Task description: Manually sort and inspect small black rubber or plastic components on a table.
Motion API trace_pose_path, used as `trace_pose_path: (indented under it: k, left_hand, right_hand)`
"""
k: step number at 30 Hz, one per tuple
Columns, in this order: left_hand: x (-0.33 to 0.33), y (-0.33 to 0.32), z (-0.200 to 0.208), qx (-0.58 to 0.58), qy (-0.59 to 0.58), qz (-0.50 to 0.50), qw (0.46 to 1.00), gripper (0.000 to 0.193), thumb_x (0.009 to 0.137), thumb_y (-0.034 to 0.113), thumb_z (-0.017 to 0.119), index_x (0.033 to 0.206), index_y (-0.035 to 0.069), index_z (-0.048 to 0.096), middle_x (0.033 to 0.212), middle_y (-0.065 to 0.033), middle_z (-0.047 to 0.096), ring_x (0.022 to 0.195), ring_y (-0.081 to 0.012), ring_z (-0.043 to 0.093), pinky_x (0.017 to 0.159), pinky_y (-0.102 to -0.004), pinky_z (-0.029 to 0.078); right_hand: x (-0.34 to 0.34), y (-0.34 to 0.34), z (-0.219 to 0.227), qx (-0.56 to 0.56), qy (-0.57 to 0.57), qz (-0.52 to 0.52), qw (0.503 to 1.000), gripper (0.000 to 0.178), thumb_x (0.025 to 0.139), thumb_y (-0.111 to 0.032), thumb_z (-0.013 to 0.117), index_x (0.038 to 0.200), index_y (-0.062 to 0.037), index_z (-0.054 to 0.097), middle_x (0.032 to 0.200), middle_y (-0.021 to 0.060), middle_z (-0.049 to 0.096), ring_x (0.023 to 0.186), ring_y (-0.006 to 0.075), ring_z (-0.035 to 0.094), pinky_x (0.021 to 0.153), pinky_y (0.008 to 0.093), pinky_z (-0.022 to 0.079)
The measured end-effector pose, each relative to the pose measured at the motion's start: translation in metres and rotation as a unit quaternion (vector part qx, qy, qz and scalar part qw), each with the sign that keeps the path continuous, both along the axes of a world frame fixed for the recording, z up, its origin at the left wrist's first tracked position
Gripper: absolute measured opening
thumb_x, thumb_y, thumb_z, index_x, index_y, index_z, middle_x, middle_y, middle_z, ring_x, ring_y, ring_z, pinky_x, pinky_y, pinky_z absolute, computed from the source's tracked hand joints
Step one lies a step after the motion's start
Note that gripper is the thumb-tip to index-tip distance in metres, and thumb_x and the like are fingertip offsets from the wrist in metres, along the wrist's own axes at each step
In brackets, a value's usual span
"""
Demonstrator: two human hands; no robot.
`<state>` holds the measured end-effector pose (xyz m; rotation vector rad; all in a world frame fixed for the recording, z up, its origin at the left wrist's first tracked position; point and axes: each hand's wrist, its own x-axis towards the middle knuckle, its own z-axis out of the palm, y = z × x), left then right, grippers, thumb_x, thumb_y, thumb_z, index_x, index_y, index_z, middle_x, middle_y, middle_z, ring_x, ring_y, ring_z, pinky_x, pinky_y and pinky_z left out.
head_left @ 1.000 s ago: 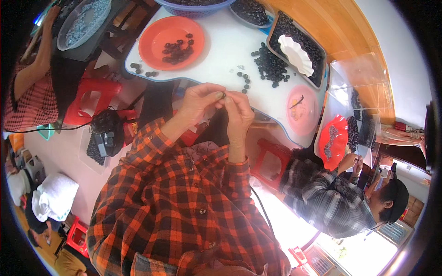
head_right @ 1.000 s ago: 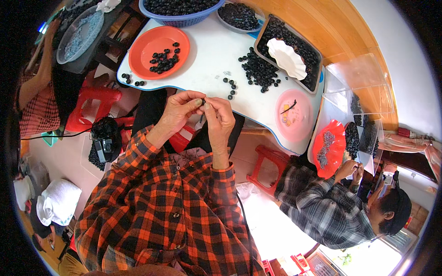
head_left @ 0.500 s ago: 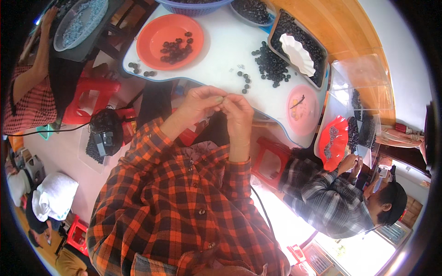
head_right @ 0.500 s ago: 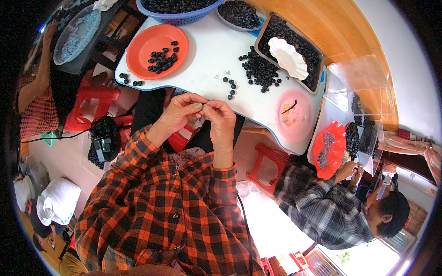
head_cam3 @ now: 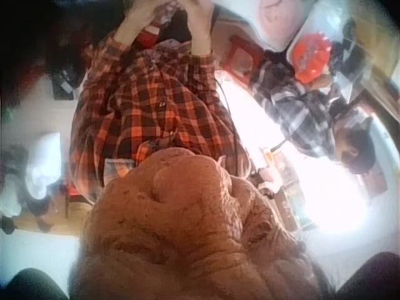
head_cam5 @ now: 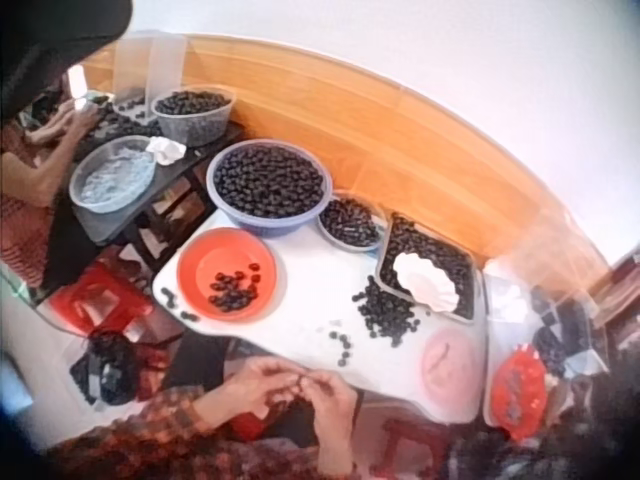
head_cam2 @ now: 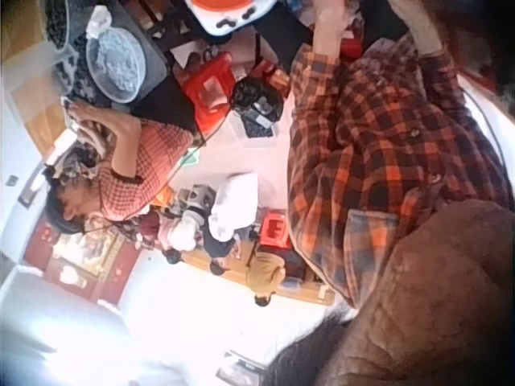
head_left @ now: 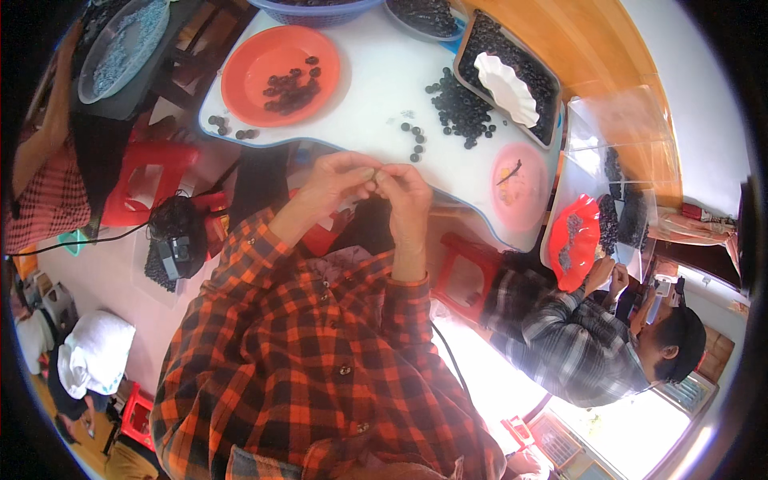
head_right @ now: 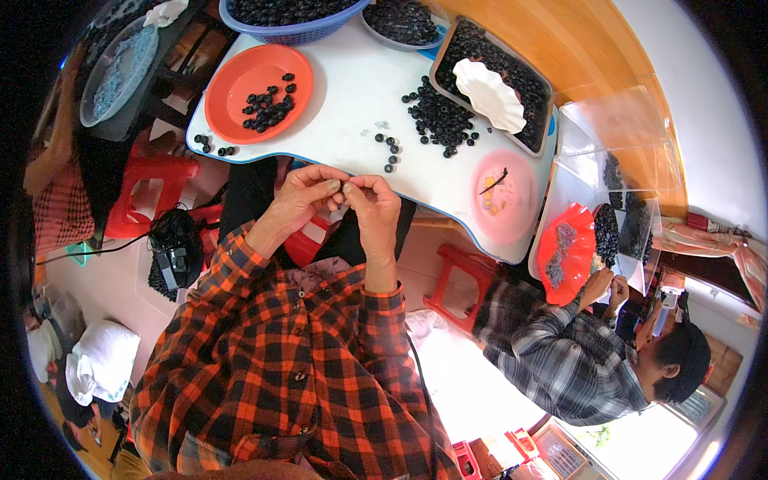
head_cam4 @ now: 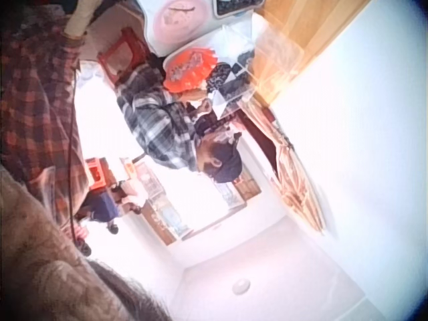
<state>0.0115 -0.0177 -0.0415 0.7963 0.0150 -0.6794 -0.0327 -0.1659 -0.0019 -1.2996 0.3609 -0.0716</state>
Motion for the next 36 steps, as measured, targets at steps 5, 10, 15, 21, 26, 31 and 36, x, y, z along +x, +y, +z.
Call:
trace_pose_path:
  k: [5, 10, 15, 21, 26, 31, 36]
  left_hand:
    - [-0.001, -0.003, 0.001, -0.002, 0.031, 0.003, 1.000, 0.019, 0.091, 0.005, 0.064, 0.108, -0.004, 0.066, 0.092, -0.0087, 0.067, 0.076, -0.0145, 0.066, 0.066, -0.0256, 0.056]
    - [-0.001, 0.000, -0.004, -0.007, 0.029, 0.002, 1.000, 0.017, 0.091, 0.005, 0.064, 0.107, -0.002, 0.067, 0.093, -0.0072, 0.067, 0.075, -0.0121, 0.066, 0.067, -0.0238, 0.056]
    - [-0.001, -0.007, -0.005, -0.005, 0.033, -0.004, 0.999, 0.017, 0.094, 0.002, 0.059, 0.109, -0.004, 0.064, 0.093, -0.0093, 0.067, 0.074, -0.0124, 0.065, 0.067, -0.0234, 0.056]
    - [0.001, -0.003, -0.007, -0.016, 0.028, 0.000, 0.999, 0.018, 0.095, 0.004, 0.059, 0.110, -0.003, 0.064, 0.095, -0.0094, 0.067, 0.075, -0.0123, 0.065, 0.068, -0.0232, 0.056]
    - [0.001, -0.003, -0.006, -0.024, 0.025, -0.002, 0.999, 0.018, 0.095, 0.004, 0.059, 0.111, -0.003, 0.064, 0.096, -0.0099, 0.067, 0.076, -0.0123, 0.065, 0.067, -0.0225, 0.057]
    - [0.000, -0.002, -0.008, -0.026, 0.026, -0.004, 0.999, 0.018, 0.094, 0.003, 0.060, 0.110, -0.003, 0.064, 0.096, -0.0097, 0.067, 0.075, -0.0123, 0.065, 0.067, -0.0223, 0.057]
    - [-0.001, -0.005, -0.009, -0.018, 0.036, -0.002, 0.999, 0.018, 0.094, 0.003, 0.060, 0.110, -0.003, 0.064, 0.094, -0.0090, 0.067, 0.074, -0.0122, 0.065, 0.067, -0.0226, 0.056]
  right_hand:
    - [0.012, -0.024, -0.009, -0.218, -0.020, -0.093, 0.971, 0.010, 0.088, -0.003, 0.065, 0.097, 0.0013, 0.065, 0.084, 0.0056, 0.065, 0.070, 0.0121, 0.060, 0.065, 0.0254, 0.049]
    - [0.035, -0.060, -0.020, -0.526, -0.054, -0.164, 0.833, 0.015, 0.087, -0.003, 0.060, 0.100, -0.0011, 0.066, 0.095, 0.0161, 0.058, 0.083, 0.0294, 0.061, 0.072, 0.0379, 0.050]
    - [0.056, -0.087, -0.036, -0.652, -0.038, -0.183, 0.735, 0.019, 0.085, -0.004, 0.061, 0.103, -0.0070, 0.066, 0.099, 0.0159, 0.057, 0.090, 0.0346, 0.059, 0.077, 0.0438, 0.048]
    - [0.069, -0.090, -0.032, -0.675, 0.005, -0.156, 0.721, 0.025, 0.081, -0.003, 0.062, 0.106, -0.0085, 0.065, 0.100, 0.0158, 0.057, 0.091, 0.0350, 0.059, 0.078, 0.0450, 0.048]
    - [0.067, -0.095, -0.035, -0.636, 0.048, -0.153, 0.755, 0.029, 0.079, -0.002, 0.061, 0.107, -0.0094, 0.064, 0.100, 0.0156, 0.057, 0.091, 0.0346, 0.059, 0.078, 0.0447, 0.048]
    - [0.069, -0.093, -0.030, -0.628, 0.016, -0.136, 0.766, 0.028, 0.079, -0.004, 0.057, 0.104, -0.0102, 0.067, 0.105, 0.0137, 0.059, 0.098, 0.0328, 0.059, 0.086, 0.0415, 0.048]
    - [0.077, -0.092, -0.028, -0.665, -0.012, -0.130, 0.735, 0.032, 0.073, 0.001, 0.059, 0.101, -0.0111, 0.069, 0.099, 0.0117, 0.059, 0.093, 0.0317, 0.059, 0.080, 0.0416, 0.048]
